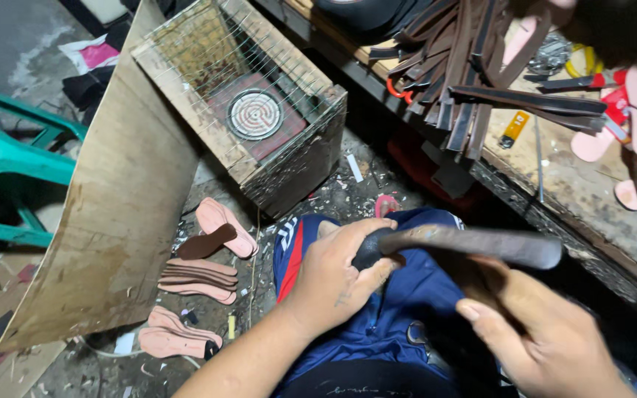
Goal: The person sits on the workshop floor with a shoe on their lap. They use pincers to grip and pull the shoe upper over the sole edge, hammer the upper to set it, and continue pinching and pressing the edges around the shoe, working the upper into place on the last.
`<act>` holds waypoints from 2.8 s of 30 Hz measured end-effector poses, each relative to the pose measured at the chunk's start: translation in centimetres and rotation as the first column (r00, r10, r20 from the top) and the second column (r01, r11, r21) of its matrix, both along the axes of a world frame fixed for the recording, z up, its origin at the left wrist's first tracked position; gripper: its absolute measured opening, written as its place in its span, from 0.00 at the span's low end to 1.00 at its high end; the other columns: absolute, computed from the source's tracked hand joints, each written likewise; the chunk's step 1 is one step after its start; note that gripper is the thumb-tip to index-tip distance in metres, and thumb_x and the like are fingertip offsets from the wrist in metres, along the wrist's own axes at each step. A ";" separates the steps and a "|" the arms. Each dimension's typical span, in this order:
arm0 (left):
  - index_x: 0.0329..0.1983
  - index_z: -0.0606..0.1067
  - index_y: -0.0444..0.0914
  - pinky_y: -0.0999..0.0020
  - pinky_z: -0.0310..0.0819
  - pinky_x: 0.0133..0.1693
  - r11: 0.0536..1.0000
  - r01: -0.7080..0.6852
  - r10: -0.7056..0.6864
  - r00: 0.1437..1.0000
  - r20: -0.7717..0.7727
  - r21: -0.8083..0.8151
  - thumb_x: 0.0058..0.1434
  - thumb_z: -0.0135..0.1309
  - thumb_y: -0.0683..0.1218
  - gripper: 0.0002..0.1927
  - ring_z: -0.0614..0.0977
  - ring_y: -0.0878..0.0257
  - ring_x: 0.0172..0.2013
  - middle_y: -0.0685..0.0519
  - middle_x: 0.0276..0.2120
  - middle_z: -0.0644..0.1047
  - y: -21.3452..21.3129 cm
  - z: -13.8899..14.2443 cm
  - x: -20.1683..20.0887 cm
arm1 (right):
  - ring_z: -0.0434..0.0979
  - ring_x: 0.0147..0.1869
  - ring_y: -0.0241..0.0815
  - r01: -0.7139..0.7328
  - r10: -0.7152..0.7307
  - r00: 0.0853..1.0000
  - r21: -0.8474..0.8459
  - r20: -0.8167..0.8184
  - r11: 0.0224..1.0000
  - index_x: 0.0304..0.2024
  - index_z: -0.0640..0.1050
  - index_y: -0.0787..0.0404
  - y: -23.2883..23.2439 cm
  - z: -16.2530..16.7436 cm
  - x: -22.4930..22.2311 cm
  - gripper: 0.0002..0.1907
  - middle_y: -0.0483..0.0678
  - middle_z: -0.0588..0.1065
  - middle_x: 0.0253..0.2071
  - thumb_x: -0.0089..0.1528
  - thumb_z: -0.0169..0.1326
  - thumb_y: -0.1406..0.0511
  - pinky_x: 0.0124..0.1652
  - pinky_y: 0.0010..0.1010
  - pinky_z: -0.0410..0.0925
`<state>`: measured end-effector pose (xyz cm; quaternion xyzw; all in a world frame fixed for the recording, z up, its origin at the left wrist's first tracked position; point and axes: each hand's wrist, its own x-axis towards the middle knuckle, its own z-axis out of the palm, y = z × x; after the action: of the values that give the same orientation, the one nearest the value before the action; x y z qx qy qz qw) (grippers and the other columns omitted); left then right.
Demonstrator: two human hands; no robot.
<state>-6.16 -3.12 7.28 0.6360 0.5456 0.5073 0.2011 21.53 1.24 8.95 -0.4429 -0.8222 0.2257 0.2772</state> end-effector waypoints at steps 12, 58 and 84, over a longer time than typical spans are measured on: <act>0.54 0.75 0.37 0.67 0.76 0.49 0.977 -0.034 0.065 0.987 0.144 -0.210 0.57 0.65 0.51 0.25 0.84 0.56 0.44 0.48 0.43 0.82 0.7 0.0 -1.4 | 0.77 0.49 0.61 0.114 -0.222 0.939 0.370 0.263 0.922 0.61 0.77 0.66 6.9 -2.0 3.8 0.25 0.64 0.77 0.49 0.60 0.60 0.66 0.49 0.44 0.70; 0.69 0.64 0.30 0.54 0.70 0.64 0.881 0.472 -0.010 -0.052 0.999 0.033 0.65 0.52 0.41 0.28 0.78 0.52 0.59 0.41 0.59 0.74 4.4 -10.2 -2.2 | 0.75 0.52 0.39 -0.315 -0.422 0.743 -0.828 -0.519 0.464 0.70 0.69 0.62 4.1 -9.7 -9.5 0.28 0.47 0.77 0.54 0.69 0.48 0.59 0.47 0.33 0.69; 0.67 0.65 0.34 0.59 0.68 0.64 0.848 0.513 0.020 0.220 0.975 -0.133 0.58 0.62 0.41 0.33 0.76 0.59 0.59 0.48 0.58 0.75 -1.1 -10.9 -0.7 | 0.71 0.63 0.44 -0.110 0.015 0.899 -0.193 -0.438 0.975 0.60 0.78 0.62 2.5 -6.7 -8.5 0.23 0.50 0.69 0.58 0.61 0.61 0.67 0.61 0.34 0.67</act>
<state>-6.90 -4.19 -3.64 0.2159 0.2950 0.6092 0.7037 13.01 3.74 2.21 -0.3818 -0.7249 0.4140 0.3966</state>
